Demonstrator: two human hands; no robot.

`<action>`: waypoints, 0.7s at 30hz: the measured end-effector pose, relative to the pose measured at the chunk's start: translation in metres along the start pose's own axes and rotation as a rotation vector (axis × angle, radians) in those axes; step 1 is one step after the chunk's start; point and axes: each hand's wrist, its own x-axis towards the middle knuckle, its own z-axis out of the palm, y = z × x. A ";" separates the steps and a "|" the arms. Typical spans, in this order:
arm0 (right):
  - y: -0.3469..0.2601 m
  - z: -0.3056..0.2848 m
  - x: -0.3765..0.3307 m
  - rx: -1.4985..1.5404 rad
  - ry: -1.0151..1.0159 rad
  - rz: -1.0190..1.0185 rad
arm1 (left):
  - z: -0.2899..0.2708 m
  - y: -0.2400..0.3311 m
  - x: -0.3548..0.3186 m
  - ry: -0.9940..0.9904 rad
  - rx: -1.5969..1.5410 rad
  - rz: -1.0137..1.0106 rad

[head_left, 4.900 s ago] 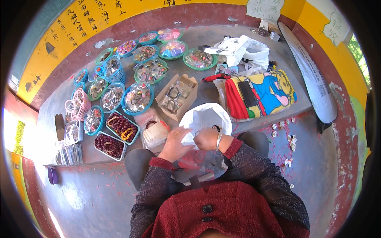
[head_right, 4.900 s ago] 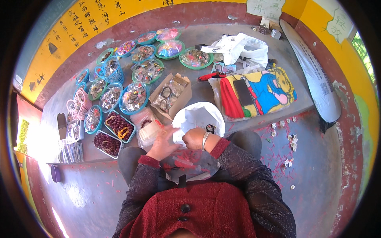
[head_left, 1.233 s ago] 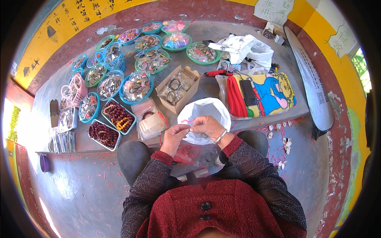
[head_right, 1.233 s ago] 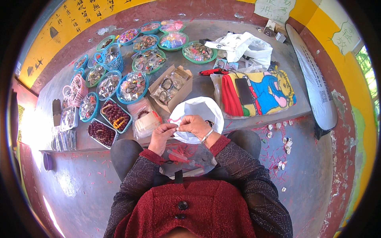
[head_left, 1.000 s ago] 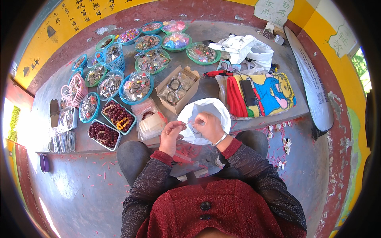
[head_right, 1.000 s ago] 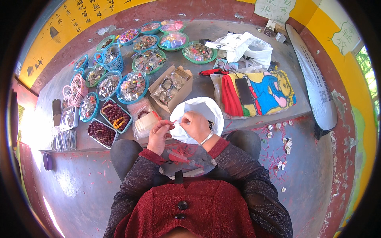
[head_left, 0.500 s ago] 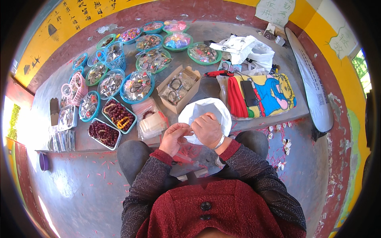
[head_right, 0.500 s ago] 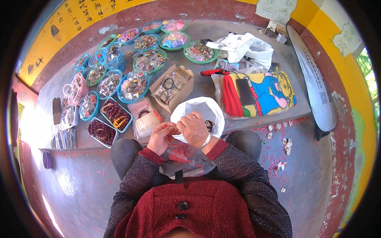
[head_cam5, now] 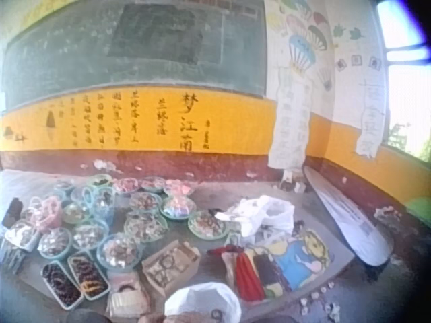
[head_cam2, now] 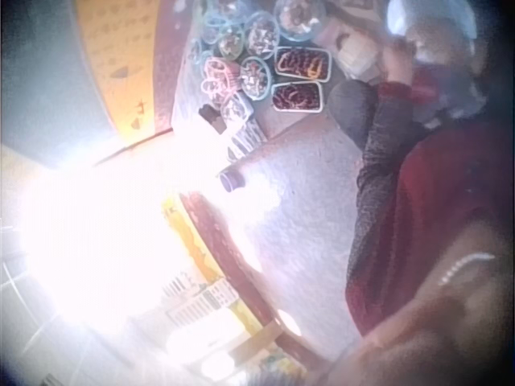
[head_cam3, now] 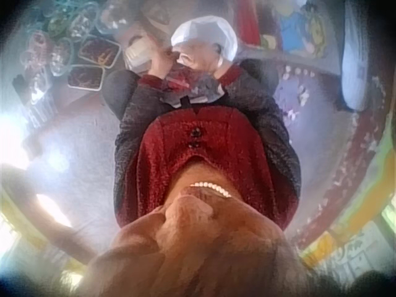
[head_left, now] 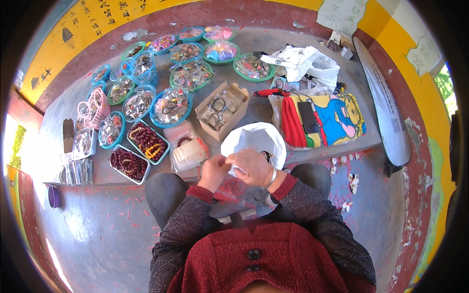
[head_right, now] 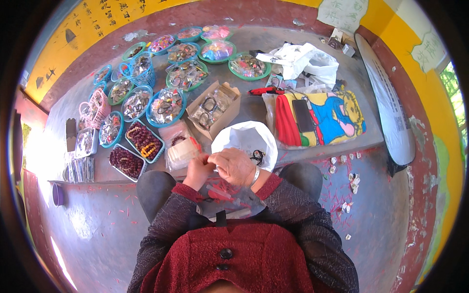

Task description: The person sits on the floor and ties red strings around small dark objects, likely beads or charms. They pick up the objects, wrap the string, and place the finished items into a white bowl.

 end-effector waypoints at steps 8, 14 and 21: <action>0.003 0.004 -0.008 -0.129 -0.208 -0.026 | -0.003 0.030 -0.012 -0.066 0.318 0.200; -0.008 0.004 0.003 -0.224 -0.179 -0.035 | -0.005 0.008 -0.004 -0.030 0.464 0.251; -0.002 0.017 -0.006 -0.330 -0.205 -0.048 | -0.013 0.024 -0.004 0.011 0.440 0.214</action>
